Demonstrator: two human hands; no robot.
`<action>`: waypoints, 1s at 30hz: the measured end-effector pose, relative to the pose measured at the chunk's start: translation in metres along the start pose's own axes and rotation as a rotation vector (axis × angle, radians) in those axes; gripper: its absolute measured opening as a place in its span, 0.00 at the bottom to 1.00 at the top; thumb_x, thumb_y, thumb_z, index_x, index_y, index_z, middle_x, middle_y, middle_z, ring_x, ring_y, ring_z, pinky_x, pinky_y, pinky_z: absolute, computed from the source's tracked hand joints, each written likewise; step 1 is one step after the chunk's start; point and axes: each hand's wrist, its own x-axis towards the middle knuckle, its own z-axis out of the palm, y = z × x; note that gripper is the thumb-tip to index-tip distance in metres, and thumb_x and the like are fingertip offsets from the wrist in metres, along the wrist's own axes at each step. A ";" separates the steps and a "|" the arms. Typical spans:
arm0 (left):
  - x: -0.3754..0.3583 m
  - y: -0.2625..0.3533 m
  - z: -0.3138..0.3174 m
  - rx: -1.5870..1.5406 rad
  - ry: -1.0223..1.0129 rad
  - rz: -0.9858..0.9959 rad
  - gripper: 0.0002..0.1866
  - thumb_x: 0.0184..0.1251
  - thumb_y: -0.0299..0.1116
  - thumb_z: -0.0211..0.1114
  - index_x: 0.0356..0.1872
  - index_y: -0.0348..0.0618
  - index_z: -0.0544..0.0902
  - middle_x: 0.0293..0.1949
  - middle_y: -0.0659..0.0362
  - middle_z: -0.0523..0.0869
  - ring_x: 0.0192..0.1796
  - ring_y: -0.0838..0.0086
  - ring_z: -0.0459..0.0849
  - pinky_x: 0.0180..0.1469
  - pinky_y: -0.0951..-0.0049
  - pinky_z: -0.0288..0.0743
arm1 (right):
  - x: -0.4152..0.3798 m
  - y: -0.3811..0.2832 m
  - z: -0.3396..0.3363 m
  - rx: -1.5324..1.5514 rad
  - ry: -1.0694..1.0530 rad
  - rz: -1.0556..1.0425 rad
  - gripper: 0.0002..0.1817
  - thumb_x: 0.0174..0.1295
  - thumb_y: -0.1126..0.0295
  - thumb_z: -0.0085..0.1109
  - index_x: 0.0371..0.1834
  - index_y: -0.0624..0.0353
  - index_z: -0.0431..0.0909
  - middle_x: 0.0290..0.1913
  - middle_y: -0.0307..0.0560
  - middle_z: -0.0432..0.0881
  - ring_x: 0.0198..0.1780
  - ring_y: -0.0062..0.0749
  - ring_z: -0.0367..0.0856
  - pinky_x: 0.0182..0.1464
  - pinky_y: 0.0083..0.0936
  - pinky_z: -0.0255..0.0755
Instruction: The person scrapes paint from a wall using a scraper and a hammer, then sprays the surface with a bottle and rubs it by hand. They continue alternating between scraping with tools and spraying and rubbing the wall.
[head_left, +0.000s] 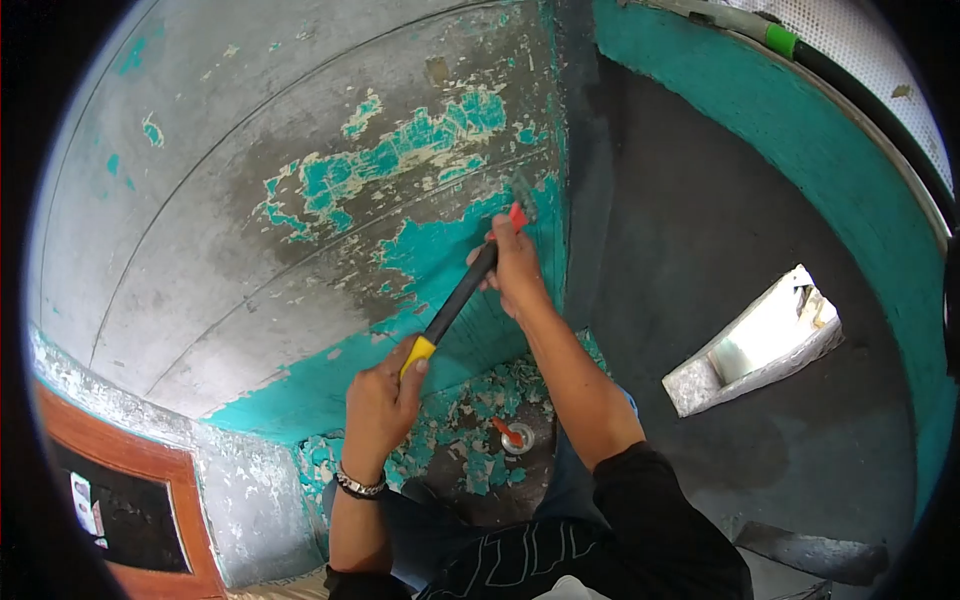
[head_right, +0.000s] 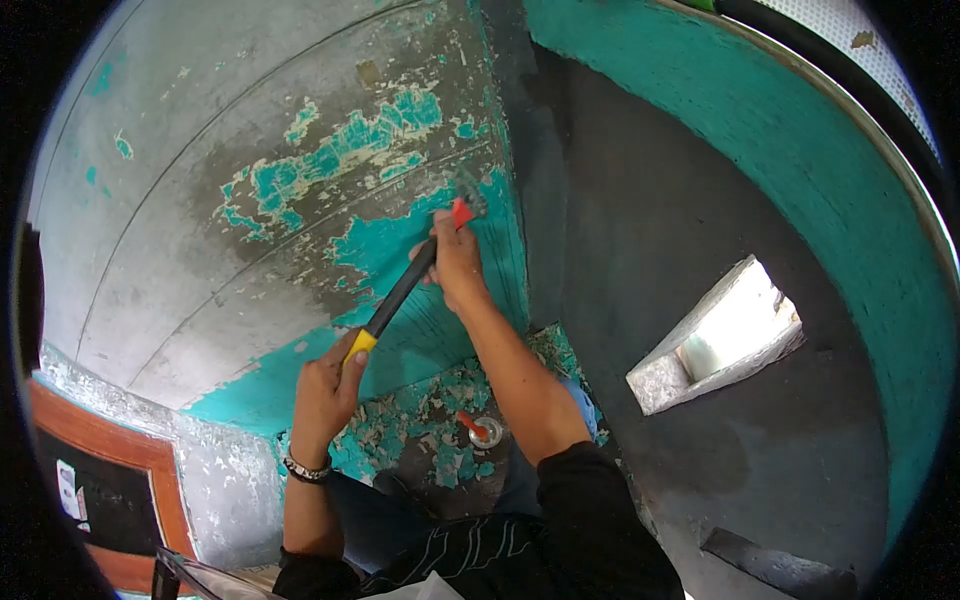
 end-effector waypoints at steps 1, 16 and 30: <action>0.005 0.000 -0.002 0.016 -0.006 0.026 0.17 0.70 0.40 0.57 0.55 0.44 0.80 0.23 0.45 0.81 0.25 0.51 0.82 0.29 0.60 0.74 | 0.002 -0.002 0.001 0.025 0.033 -0.019 0.19 0.71 0.51 0.44 0.37 0.58 0.64 0.18 0.47 0.77 0.10 0.24 0.64 0.12 0.22 0.61; -0.055 -0.048 0.003 -0.157 0.161 -0.139 0.18 0.71 0.37 0.56 0.57 0.39 0.79 0.16 0.55 0.73 0.18 0.74 0.73 0.24 0.72 0.67 | -0.024 0.048 0.046 -0.194 -0.171 -0.028 0.17 0.72 0.51 0.45 0.35 0.55 0.63 0.19 0.48 0.80 0.10 0.23 0.66 0.12 0.20 0.61; 0.000 -0.043 -0.009 -0.069 0.071 0.036 0.16 0.70 0.40 0.57 0.54 0.45 0.81 0.22 0.48 0.81 0.25 0.54 0.82 0.29 0.63 0.73 | -0.003 0.025 0.028 0.053 0.012 -0.091 0.20 0.72 0.48 0.45 0.37 0.55 0.63 0.17 0.46 0.77 0.10 0.21 0.65 0.12 0.19 0.61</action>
